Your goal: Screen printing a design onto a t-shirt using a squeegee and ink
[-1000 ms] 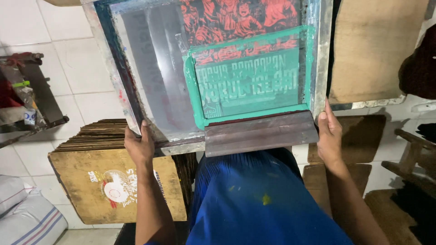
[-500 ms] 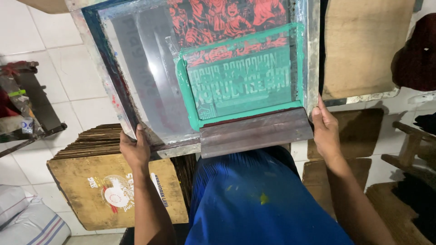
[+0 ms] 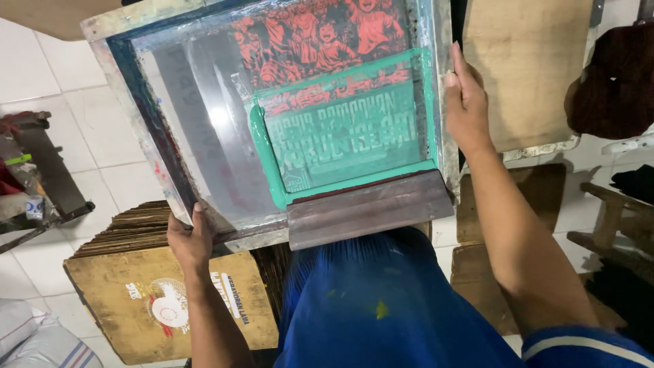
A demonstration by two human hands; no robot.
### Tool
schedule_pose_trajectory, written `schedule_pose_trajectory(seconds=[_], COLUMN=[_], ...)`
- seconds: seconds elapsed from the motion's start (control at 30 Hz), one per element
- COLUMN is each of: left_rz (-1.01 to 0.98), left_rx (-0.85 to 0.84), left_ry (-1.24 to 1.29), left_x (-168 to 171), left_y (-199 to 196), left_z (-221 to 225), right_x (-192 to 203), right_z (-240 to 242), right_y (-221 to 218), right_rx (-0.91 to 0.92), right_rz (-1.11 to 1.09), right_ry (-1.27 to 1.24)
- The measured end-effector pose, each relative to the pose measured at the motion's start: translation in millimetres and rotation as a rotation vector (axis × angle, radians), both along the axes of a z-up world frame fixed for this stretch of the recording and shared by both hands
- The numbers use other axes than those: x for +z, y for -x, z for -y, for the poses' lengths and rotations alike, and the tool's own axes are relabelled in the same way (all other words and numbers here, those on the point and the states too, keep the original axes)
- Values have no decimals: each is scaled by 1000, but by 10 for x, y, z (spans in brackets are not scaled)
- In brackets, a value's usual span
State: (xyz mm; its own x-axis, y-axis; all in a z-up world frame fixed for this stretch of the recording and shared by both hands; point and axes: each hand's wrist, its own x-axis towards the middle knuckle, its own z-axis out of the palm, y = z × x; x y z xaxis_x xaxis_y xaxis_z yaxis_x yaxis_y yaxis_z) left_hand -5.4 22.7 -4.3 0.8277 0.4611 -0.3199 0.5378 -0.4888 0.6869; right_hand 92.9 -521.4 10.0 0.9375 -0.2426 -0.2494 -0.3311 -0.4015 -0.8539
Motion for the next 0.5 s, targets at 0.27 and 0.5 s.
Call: schedule_pose_trajectory(seconds=[0.27,0.5], left_rz=[-23,57], left_rx=[29,117], left_ry=[124,-343], left_x=[134,115], left_y=[-62,148], left_z=[111,185], right_x=[-179,-355], right_z=[-4,75], right_y=[3,7], right_rx=[0,38], right_rz=[25,98], right_ry=[9,75])
